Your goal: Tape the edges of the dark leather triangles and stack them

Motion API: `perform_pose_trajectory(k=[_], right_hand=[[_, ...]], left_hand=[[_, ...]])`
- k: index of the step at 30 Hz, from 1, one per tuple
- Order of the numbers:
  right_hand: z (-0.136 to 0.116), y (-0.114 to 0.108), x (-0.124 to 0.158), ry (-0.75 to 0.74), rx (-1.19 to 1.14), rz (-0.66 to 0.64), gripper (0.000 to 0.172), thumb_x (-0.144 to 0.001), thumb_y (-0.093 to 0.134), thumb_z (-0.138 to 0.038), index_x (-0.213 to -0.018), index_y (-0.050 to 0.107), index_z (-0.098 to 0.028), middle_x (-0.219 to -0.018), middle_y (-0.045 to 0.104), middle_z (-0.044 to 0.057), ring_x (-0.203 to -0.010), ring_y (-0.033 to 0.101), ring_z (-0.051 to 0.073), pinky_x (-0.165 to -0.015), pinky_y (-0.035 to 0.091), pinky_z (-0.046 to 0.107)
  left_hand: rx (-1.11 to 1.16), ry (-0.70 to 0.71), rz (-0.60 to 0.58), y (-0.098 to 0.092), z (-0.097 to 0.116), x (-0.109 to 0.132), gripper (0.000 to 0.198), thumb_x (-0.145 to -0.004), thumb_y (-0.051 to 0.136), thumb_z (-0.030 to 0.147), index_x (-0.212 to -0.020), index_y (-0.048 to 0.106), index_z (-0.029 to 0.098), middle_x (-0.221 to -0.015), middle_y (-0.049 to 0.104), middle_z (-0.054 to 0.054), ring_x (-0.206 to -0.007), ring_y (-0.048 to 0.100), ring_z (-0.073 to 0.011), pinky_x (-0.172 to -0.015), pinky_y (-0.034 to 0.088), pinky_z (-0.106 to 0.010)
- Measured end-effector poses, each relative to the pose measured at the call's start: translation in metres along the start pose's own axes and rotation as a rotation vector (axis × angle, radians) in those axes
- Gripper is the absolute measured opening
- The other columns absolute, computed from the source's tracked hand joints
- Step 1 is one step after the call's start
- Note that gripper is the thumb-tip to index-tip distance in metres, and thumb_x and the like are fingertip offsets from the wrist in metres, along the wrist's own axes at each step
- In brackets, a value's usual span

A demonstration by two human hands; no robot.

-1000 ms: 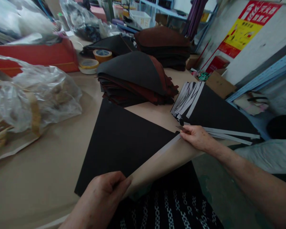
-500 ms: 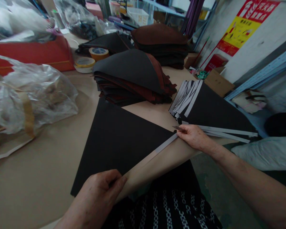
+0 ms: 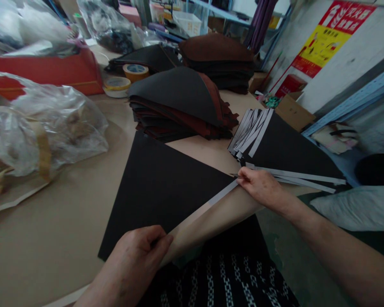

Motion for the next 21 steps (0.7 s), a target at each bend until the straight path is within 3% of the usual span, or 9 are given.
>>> perform_pose_trajectory(k=[5,9,16,21], right_hand=[[-0.031,-0.016,-0.003,-0.142,-0.473,-0.053,0.017,-0.084,0.052,-0.031,-0.073,0.053,-0.018,-0.067,0.05,-0.002,-0.064,0.047,0.011,-0.062,0.035,0.025],[-0.041,0.003,-0.021,-0.13,-0.822,-0.243,0.026,-0.082,0.055,-0.042,-0.074,0.053,-0.017,-0.057,0.037,-0.006,-0.05,0.033,0.007,-0.049,0.026,0.022],[-0.029,0.039,-0.035,-0.001,-1.074,-0.336,0.033,-0.075,0.063,-0.046,-0.072,0.047,-0.018,-0.049,0.032,-0.01,-0.038,0.024,0.003,-0.037,0.017,0.019],[-0.03,0.04,-0.035,0.042,-1.048,-0.348,0.031,-0.075,0.066,-0.044,-0.076,0.048,-0.018,-0.046,0.033,-0.011,-0.034,0.024,0.002,-0.034,0.016,0.018]], left_hand=[[-0.012,-0.004,0.009,-0.002,0.004,0.001,0.04,-0.081,0.035,0.047,-0.059,0.054,0.018,-0.053,0.044,0.002,-0.052,0.041,-0.0122,-0.05,0.027,-0.026],[0.001,-0.015,0.008,-0.001,0.004,0.002,0.039,-0.081,0.037,0.047,-0.06,0.055,0.019,-0.053,0.046,0.003,-0.052,0.043,-0.0124,-0.051,0.028,-0.026],[0.018,-0.012,0.028,-0.005,-0.001,0.004,0.039,-0.08,0.04,0.048,-0.059,0.055,0.019,-0.052,0.046,0.003,-0.051,0.042,-0.012,-0.05,0.027,-0.026],[-0.021,-0.054,0.01,-0.013,-0.029,0.017,0.042,-0.078,0.037,0.051,-0.06,0.056,0.019,-0.053,0.047,0.002,-0.052,0.042,-0.0126,-0.05,0.028,-0.026]])
Point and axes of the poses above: each hand's wrist, its own x-axis away from the middle knuckle, its own y-axis out of the palm, z = x × y, the point moved 5 cm from there along -x, towards the middle knuckle
